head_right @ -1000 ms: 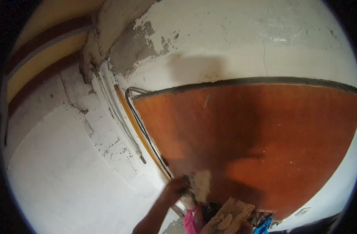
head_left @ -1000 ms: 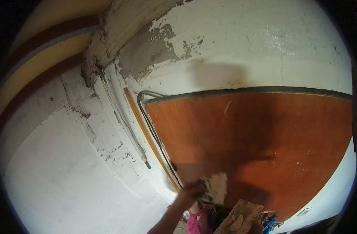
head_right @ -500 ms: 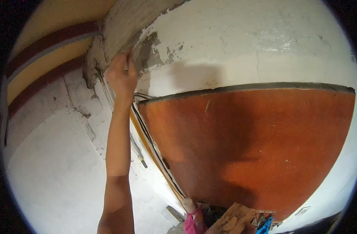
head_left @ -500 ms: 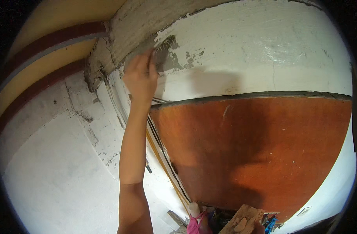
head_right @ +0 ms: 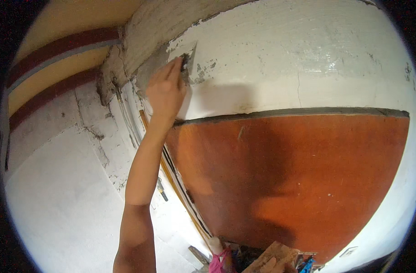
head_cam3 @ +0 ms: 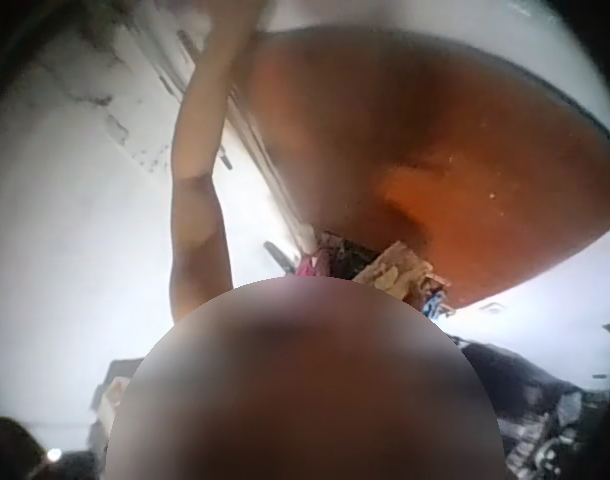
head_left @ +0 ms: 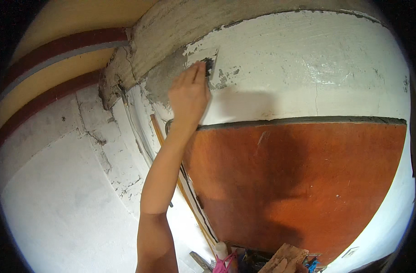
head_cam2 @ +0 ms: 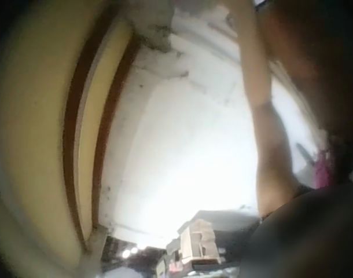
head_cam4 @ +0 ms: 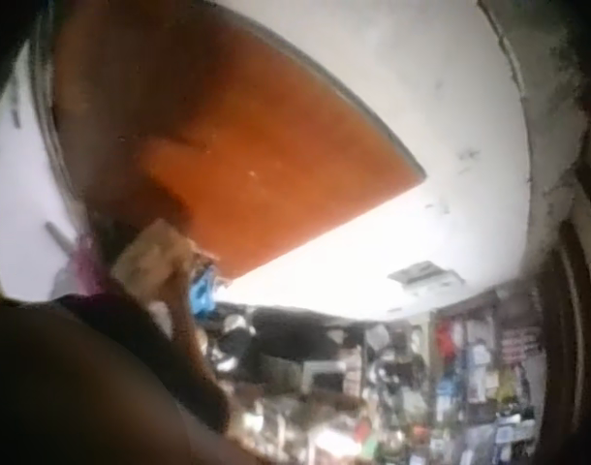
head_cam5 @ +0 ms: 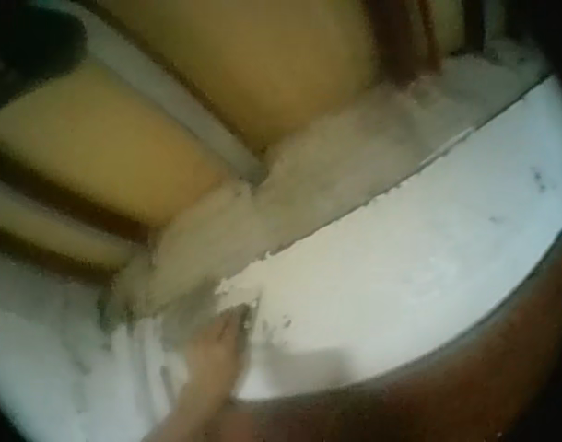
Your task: The recorder applies putty to a gap or hole in a wall/ceiling corner using a putty knife and a hawk.
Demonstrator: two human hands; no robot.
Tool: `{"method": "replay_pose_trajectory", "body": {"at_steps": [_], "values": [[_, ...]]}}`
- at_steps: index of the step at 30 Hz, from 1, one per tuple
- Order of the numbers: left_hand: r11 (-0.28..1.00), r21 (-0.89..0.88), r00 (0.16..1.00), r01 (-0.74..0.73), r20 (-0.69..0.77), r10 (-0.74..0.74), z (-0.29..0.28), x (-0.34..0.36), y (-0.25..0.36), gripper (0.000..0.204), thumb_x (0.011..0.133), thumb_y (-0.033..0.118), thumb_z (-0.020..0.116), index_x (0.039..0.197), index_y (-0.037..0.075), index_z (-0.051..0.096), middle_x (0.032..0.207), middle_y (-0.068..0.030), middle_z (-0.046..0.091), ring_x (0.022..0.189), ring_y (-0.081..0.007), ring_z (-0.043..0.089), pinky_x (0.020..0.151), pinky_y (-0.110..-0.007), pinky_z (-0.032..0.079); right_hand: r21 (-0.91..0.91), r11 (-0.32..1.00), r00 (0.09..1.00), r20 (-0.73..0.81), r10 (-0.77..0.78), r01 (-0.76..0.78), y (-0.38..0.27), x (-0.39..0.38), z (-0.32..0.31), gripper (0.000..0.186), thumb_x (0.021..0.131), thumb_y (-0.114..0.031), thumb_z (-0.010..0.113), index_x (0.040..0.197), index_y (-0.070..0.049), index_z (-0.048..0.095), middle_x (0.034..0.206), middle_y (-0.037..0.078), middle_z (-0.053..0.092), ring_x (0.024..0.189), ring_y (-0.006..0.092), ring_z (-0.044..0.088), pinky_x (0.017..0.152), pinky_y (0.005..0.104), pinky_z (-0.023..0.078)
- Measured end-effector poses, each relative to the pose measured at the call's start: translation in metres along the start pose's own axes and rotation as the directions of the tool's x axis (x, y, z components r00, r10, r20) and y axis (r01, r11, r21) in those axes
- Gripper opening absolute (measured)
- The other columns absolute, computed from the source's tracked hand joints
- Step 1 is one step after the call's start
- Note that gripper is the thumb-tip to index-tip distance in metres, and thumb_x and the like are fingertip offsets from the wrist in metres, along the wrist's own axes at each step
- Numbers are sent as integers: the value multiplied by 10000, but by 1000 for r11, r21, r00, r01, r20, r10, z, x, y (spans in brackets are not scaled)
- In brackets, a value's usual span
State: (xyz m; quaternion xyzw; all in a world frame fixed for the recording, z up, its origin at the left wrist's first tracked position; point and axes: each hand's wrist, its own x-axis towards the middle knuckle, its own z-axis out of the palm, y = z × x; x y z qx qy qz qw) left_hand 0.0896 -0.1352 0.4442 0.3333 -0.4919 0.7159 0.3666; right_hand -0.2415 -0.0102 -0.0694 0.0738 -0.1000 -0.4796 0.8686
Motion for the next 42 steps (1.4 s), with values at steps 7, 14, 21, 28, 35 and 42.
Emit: {"method": "replay_pose_trajectory", "body": {"at_steps": [7, 14, 21, 28, 35, 42], "values": [[998, -64, 1000, 6, 12, -6, -15, -2, 13, 418, 688, 41, 629, 1105, 28, 641, 1068, -94, 659, 863, -237, 653, 750, -348, 529, -367, 930, 985, -157, -65, 3, -5, -6, 13, 443, 905, -176, 532, 1312, -22, 449, 1299, 144, 523, 1204, 327, 483, 1052, 483, 367], [997, -75, 995, -1, 96, 8, -2, -10, 20, 378, 701, 13, 587, 1075, 34, 643, 1056, -96, 663, 836, -247, 654, 731, -358, 530, -445, 895, 983, -160, -92, 11, -23, -2, -8, 422, 896, -167, 545, 1296, -52, 473, 1296, 128, 528, 1208, 316, 481, 1061, 467, 365], [994, -91, 998, 53, 33, -51, -12, 22, 6, 390, 693, 11, 589, 1080, 27, 641, 1027, -103, 666, 840, -251, 652, 716, -365, 533, 334, 916, 964, 218, 153, -221, 5, 14, -3, 404, 906, -206, 552, 1276, -55, 491, 1285, 114, 541, 1180, 295, 509, 1041, 455, 391], [964, -240, 992, 116, 85, -98, -17, -12, 37, 407, 669, 17, 612, 1075, 29, 643, 1000, -106, 666, 805, -257, 654, 692, -365, 543, 182, 975, 985, 142, 100, -125, 1, 17, -15, 377, 957, -246, 487, 1281, -55, 486, 1265, 120, 554, 1152, 295, 531, 1020, 468, 414], [993, -110, 997, 50, -56, -56, -12, 15, 20, 393, 679, 25, 606, 1070, 14, 638, 991, -103, 666, 797, -256, 655, 663, -372, 549, 251, 953, 985, 56, 161, -170, -7, 4, -14, 411, 953, -255, 495, 1303, -43, 458, 1284, 129, 539, 1181, 305, 512, 1037, 469, 399], [985, -166, 996, 54, 80, -41, -19, -19, 22, 413, 731, 49, 615, 1138, 111, 648, 995, -70, 691, 799, -248, 667, 673, -354, 544, -518, 855, 934, -308, -181, -5, 4, -6, 19, 406, 922, -207, 516, 1285, -32, 472, 1257, 137, 552, 1161, 303, 524, 1025, 456, 413]]}}
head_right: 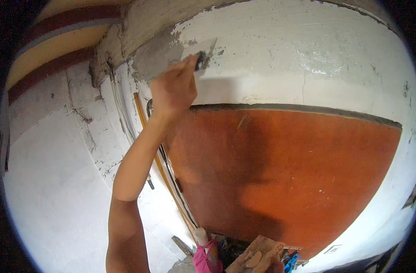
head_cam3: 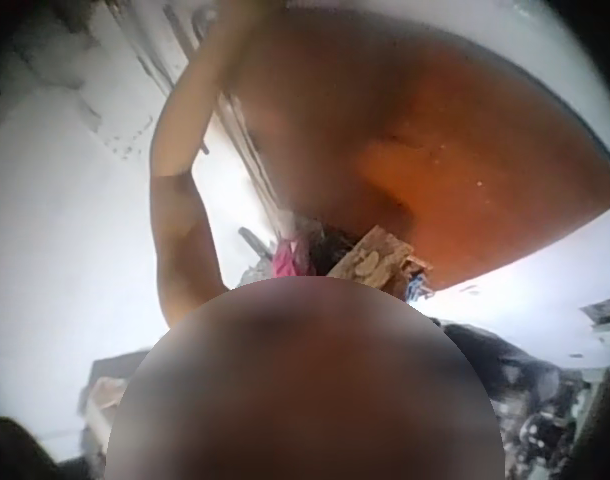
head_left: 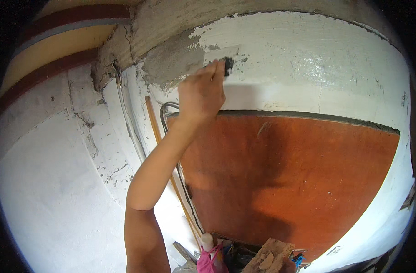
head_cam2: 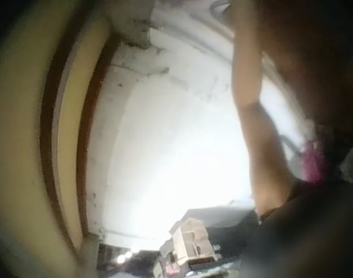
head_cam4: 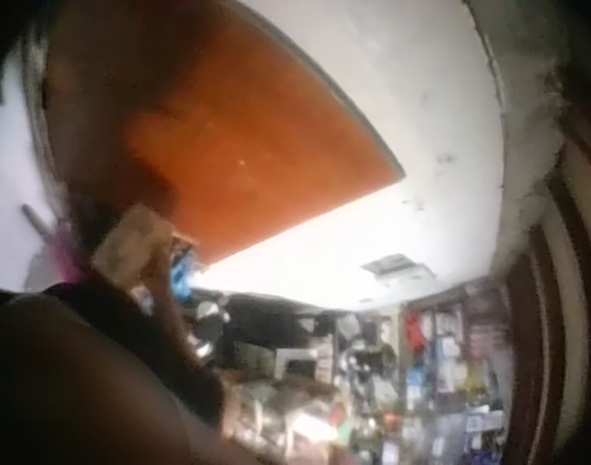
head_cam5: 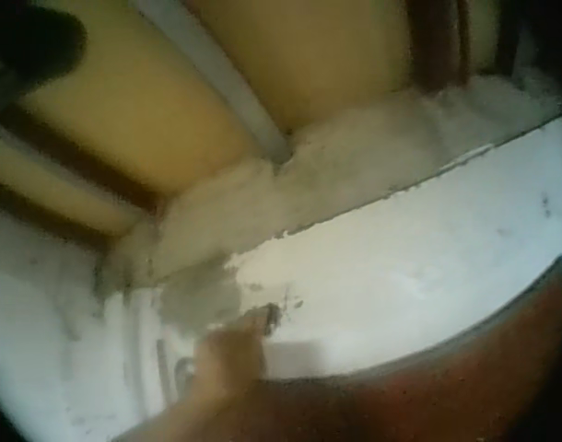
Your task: The recorder applies putty to a gap or hole in a wall/ceiling corner using a putty knife and a hawk.
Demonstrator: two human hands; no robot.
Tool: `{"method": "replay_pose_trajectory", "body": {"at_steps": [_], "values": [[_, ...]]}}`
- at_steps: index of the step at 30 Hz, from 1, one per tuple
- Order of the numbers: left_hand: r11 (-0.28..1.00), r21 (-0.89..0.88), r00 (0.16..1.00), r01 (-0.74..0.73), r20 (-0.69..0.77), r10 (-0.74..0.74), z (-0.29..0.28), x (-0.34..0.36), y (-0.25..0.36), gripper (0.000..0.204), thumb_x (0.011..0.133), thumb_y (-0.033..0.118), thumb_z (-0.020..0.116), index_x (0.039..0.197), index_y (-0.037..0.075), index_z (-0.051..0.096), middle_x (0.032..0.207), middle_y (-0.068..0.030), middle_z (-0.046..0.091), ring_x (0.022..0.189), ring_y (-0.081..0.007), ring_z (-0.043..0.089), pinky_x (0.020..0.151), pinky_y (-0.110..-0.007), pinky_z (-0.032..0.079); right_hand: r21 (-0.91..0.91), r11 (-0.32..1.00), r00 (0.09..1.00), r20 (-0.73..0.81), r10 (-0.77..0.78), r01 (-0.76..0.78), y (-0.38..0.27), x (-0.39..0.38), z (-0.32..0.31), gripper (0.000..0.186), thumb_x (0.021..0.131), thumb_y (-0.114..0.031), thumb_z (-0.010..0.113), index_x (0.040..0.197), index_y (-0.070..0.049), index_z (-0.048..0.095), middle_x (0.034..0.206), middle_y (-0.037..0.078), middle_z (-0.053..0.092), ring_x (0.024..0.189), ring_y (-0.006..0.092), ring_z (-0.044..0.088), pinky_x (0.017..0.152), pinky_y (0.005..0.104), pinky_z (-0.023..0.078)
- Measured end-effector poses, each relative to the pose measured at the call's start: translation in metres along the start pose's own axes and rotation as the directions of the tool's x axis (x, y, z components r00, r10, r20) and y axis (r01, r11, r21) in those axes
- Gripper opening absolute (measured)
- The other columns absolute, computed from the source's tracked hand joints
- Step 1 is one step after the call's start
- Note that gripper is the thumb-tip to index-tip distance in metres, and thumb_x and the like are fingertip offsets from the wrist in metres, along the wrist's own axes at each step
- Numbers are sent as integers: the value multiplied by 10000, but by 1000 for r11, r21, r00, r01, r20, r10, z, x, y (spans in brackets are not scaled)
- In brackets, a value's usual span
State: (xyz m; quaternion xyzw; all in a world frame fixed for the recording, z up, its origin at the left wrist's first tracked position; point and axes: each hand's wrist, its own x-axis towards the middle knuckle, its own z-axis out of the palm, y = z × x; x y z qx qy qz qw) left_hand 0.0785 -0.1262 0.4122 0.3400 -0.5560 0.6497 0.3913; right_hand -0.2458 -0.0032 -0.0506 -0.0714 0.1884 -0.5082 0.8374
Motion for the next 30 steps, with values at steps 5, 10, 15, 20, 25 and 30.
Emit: {"method": "replay_pose_trajectory", "body": {"at_steps": [5, 10, 15, 20, 25, 30], "values": [[994, 78, 994, 75, -91, -68, -7, 37, -22, 377, 734, 64, 573, 1105, 33, 638, 1037, -109, 675, 836, -249, 672, 667, -370, 558, 515, 733, 807, 586, 78, -445, 7, 23, -35, 404, 913, -210, 534, 1271, -30, 483, 1243, 131, 559, 1141, 296, 536, 1017, 450, 422], [989, 122, 994, -86, -55, 93, 24, 4, -25, 333, 751, 59, 575, 1072, 63, 663, 1012, -94, 686, 799, -241, 679, 647, -367, 553, 559, 678, 811, 577, 94, -477, 16, 22, -15, 367, 920, -186, 522, 1255, -36, 505, 1239, 130, 566, 1149, 300, 531, 1015, 454, 422], [980, 149, 987, 131, -112, -115, -14, 28, -35, 315, 748, 55, 571, 1047, 57, 673, 972, -81, 689, 758, -224, 668, 660, -344, 555, 56, 997, 977, 211, 35, -47, 4, 4, 7, 368, 916, -174, 520, 1260, -43, 507, 1247, 132, 565, 1159, 307, 526, 1021, 455, 417], [964, 259, 994, -53, -80, 77, 29, 19, -37, 327, 722, 46, 582, 1030, 88, 681, 914, -79, 690, 749, -229, 665, 626, -340, 549, 25, 999, 991, 133, 34, -38, 2, 6, -6, 383, 923, -183, 513, 1279, -41, 490, 1253, 128, 563, 1162, 302, 526, 1024, 456, 415], [974, 155, 986, 167, -33, -164, 5, 30, -38, 374, 713, 102, 621, 1085, 91, 657, 938, -71, 684, 798, -254, 659, 666, -376, 545, 650, 674, 879, 477, -2, -351, 11, 17, -22, 409, 924, -221, 536, 1293, -53, 476, 1270, 119, 552, 1168, 302, 522, 1028, 461, 411], [973, 230, 999, -21, 38, 13, 20, 32, -38, 313, 739, 94, 578, 1034, 108, 680, 884, -74, 687, 808, -232, 664, 620, -357, 548, 388, 904, 952, 301, 60, -179, 2, -7, 13, 425, 934, -247, 533, 1305, -50, 462, 1294, 119, 531, 1177, 306, 514, 1035, 465, 403]]}}
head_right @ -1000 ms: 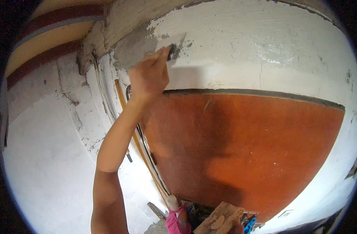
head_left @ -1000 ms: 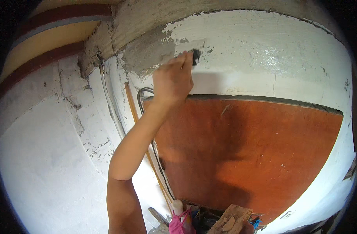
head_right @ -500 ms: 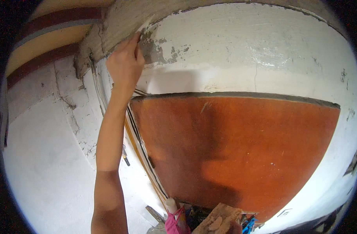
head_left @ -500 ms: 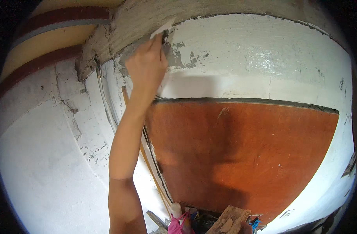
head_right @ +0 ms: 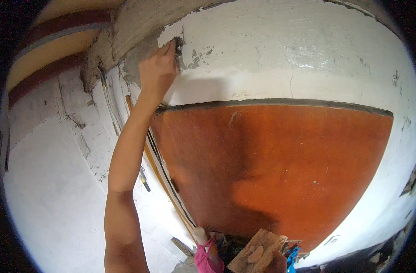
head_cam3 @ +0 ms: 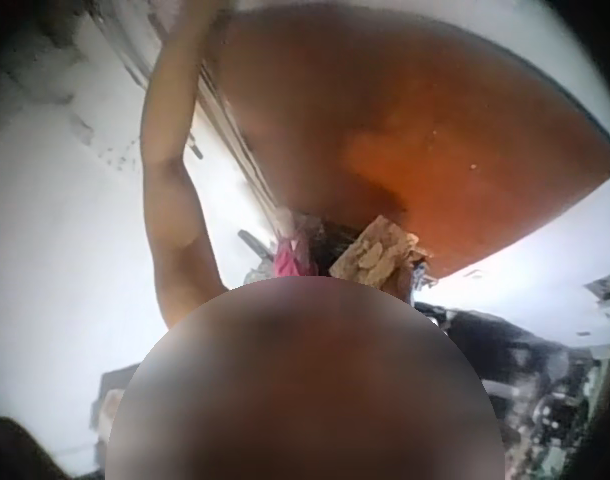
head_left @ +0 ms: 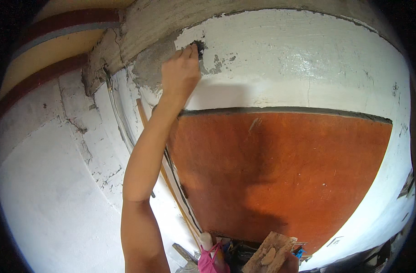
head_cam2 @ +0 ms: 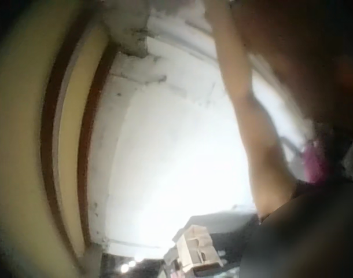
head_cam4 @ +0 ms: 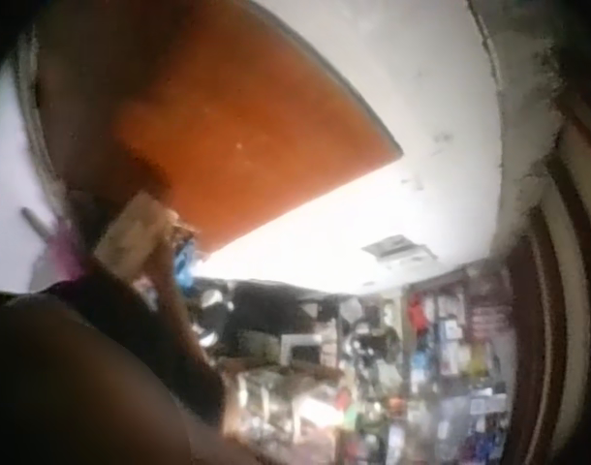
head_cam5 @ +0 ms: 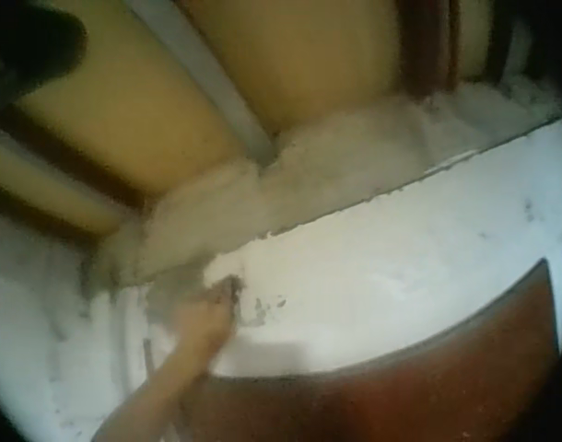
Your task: The recorder applies putty to a gap or hole in a wall/ceiling corner using a putty knife and a hawk.
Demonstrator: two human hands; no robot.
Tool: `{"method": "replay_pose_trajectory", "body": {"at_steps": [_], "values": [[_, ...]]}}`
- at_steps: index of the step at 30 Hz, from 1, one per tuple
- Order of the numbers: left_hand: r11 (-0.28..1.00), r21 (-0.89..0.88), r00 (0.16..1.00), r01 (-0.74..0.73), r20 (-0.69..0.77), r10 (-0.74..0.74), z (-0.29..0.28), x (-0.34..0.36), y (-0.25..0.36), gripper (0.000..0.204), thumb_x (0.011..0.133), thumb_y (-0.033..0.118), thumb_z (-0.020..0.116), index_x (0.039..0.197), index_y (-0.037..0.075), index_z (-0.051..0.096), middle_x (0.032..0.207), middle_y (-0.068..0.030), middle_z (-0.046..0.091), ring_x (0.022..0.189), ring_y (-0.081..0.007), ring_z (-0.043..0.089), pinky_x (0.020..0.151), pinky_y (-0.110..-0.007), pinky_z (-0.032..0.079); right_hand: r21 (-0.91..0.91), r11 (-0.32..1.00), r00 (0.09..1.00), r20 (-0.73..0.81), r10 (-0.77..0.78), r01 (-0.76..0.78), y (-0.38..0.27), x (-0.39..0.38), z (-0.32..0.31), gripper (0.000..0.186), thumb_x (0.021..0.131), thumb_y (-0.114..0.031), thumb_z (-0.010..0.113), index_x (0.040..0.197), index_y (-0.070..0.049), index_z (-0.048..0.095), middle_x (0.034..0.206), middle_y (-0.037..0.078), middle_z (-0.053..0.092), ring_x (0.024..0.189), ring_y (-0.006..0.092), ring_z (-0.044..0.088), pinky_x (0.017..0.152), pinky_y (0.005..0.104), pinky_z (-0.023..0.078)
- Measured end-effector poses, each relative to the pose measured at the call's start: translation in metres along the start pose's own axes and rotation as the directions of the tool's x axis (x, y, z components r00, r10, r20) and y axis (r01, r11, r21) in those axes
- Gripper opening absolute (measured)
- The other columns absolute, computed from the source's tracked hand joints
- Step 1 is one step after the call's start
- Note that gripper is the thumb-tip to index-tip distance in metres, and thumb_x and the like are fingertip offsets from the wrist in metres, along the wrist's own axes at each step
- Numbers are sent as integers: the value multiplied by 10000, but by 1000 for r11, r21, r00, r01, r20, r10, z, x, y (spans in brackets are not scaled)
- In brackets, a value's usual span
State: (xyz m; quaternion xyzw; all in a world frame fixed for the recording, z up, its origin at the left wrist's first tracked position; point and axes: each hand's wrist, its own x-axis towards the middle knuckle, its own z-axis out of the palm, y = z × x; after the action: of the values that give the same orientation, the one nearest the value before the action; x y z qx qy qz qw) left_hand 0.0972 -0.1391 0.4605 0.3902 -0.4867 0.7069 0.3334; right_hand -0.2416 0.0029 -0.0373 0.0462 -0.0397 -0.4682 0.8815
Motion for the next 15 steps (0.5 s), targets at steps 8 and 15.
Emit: {"method": "replay_pose_trajectory", "body": {"at_steps": [8, 15], "values": [[998, 9, 996, 58, 65, -58, -13, 12, -7, 319, 723, 76, 582, 1032, 61, 658, 923, -70, 679, 827, -227, 659, 645, -363, 547, -435, 899, 998, -15, -69, 55, -4, -1, 11, 468, 925, -282, 557, 1316, -47, 453, 1313, 123, 519, 1204, 302, 494, 1048, 465, 387], [996, -67, 995, 52, 84, -47, -30, 7, -20, 332, 693, 59, 589, 1018, 62, 652, 931, -59, 672, 832, -231, 653, 680, -363, 548, -13, 1000, 994, 112, -6, 7, -5, 0, -3, 450, 920, -253, 556, 1307, -43, 465, 1300, 125, 533, 1195, 300, 505, 1046, 460, 388]]}}
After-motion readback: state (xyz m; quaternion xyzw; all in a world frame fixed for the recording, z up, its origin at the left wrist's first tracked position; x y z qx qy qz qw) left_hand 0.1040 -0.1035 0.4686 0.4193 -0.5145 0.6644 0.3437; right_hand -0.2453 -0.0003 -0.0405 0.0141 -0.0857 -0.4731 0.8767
